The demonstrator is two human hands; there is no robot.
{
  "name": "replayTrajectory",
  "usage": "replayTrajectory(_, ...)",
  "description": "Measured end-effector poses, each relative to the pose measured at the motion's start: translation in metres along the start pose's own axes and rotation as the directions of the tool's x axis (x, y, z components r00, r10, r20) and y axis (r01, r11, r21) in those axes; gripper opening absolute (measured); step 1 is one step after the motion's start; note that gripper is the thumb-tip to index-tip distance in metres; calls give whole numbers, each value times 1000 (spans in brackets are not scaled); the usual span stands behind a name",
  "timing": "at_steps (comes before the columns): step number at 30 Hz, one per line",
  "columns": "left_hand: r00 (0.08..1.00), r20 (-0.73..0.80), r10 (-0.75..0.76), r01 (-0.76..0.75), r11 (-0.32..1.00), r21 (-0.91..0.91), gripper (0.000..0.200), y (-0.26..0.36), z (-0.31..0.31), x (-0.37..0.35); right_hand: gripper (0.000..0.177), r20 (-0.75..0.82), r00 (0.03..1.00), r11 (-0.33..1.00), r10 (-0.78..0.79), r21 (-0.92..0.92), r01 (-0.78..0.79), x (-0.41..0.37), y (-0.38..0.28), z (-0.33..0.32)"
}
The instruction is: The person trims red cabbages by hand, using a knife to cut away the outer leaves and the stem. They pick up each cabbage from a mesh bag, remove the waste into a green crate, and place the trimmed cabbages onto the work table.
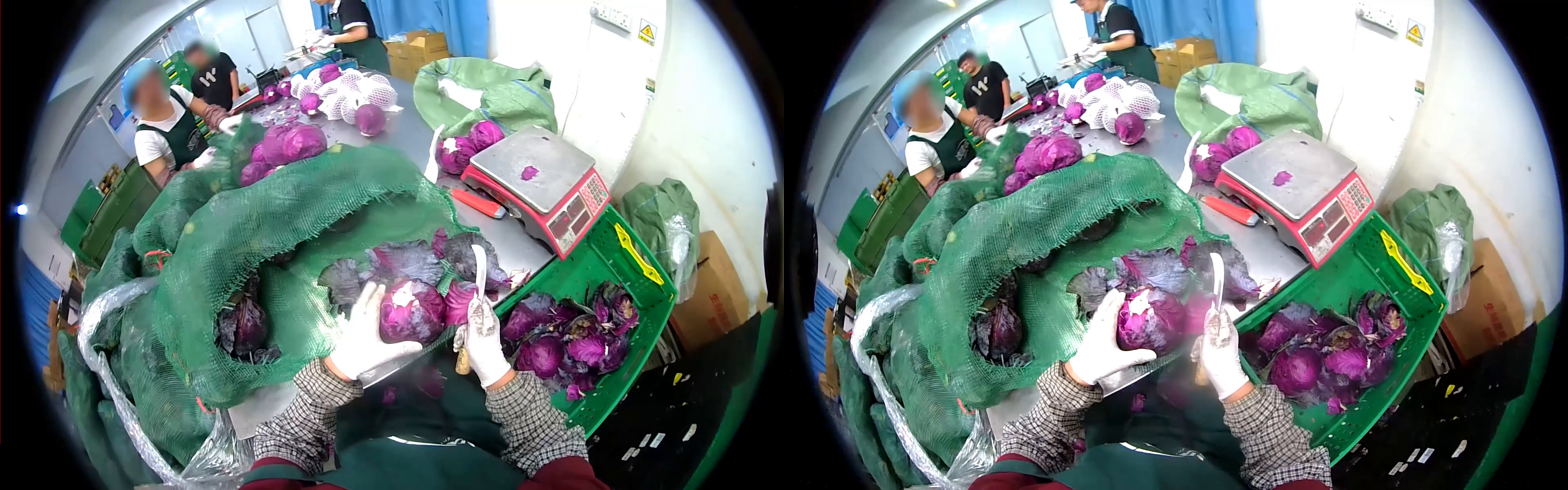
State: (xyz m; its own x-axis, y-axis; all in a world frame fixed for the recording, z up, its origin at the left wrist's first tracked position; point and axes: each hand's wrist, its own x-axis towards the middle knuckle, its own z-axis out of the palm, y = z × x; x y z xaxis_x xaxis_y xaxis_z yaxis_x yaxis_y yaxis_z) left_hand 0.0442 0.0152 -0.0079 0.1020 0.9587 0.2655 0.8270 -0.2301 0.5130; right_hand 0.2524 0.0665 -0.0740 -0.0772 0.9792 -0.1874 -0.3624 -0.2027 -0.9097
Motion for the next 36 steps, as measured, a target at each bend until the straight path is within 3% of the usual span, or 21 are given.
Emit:
replayTrajectory(3, 995, 43, 90, -93, 994, 60, 122, 5, -8, 5, 25, 125, 987, 990, -96, -92, 108, -7, -3, 10)
replayTrajectory(4, 989, 73, 130, -136, 988, 72, 122, 7, -9, 5, 25, 95, 994, 998, -50, -44, 54, -8, -6, 12)
replayTrajectory(7, 999, -18, 39, -41, 989, -139, 118, -16, 7, 2, 29, 22, 998, 989, 55, 133, -57, -10, -30, 5)
replayTrajectory(9, 995, -5, -96, 91, 959, -268, 116, -24, 3, 3, 25, -42, 999, 996, 10, 90, -6, -8, -34, -27)
replayTrajectory(11, 982, 32, -185, 181, 885, -429, 117, -39, 6, 7, 26, -146, 986, 968, 81, 249, -43, -19, -75, -60)
replayTrajectory(12, 972, 34, -233, 219, 840, -497, 118, -42, 8, 7, 29, -308, 948, 962, 77, 273, 10, -13, -72, -99)
replayTrajectory(13, 976, 4, -216, 200, 897, -395, 117, -39, 7, 8, 27, -445, 888, 989, -116, 35, 147, -12, -77, -130)
replayTrajectory(14, 981, -21, -192, 178, 941, -289, 116, -32, 5, 12, 24, -376, 920, 978, -111, -206, 34, -13, -70, -201)
replayTrajectory(15, 986, -36, -162, 153, 971, -182, 116, -24, 6, 18, 32, -196, 785, 510, -588, -842, 172, -4, -67, -224)
replayTrajectory(16, 996, -49, -70, 67, 996, -56, 117, -16, 11, 23, 44, -257, 796, 521, -548, -850, 83, -15, -82, -205)
replayTrajectory(18, 1000, -9, 3, -2, 996, 85, 118, 15, 14, 33, 51, -110, 708, 414, -697, -868, 273, -17, -88, -154)
replayTrajectory(20, 999, 47, -7, 1, 992, 127, 121, 33, 17, 43, 55, 25, 950, 552, -310, -810, 201, -33, -111, -83)
replayTrajectory(21, 998, 56, -5, -3, 990, 140, 121, 37, 19, 46, 59, 198, 910, 580, -363, -717, 387, -22, -85, -65)
replayTrajectory(23, 997, 82, -1, -15, 981, 191, 123, 41, 18, 48, 57, 468, 715, 371, -519, -630, 682, -2, -41, -12)
replayTrajectory(27, 998, 64, 27, -32, 996, 77, 127, 14, 16, 40, 33, 547, 655, 188, -522, -675, 714, -2, -41, 8)
replayTrajectory(29, 983, 119, -138, 149, 985, -88, 130, 5, 9, 45, 30, 506, 741, 435, -441, -602, 670, -8, -32, -1)
replayTrajectory(31, 968, 138, -210, 236, 947, -217, 113, -19, 11, 49, 23, 400, 800, 678, -447, -431, 595, -23, -34, -8)
replayTrajectory(33, 932, 194, -306, 361, 834, -418, 109, -28, 10, 53, 20, 327, 894, 626, -306, -638, 448, -17, -11, -59)
replayTrajectory(34, 925, 173, -338, 379, 815, -438, 103, -42, 19, 55, 21, 254, 883, 636, -396, -617, 463, -25, -28, -73)
replayTrajectory(35, 913, 175, -368, 406, 791, -458, 101, -41, 17, 57, 17, 146, 907, 471, -395, -816, 336, -25, -39, -98)
replayTrajectory(36, 900, 181, -395, 432, 764, -479, 100, -39, 15, 61, 17, 46, 873, 549, -485, -762, 345, -23, -35, -128)
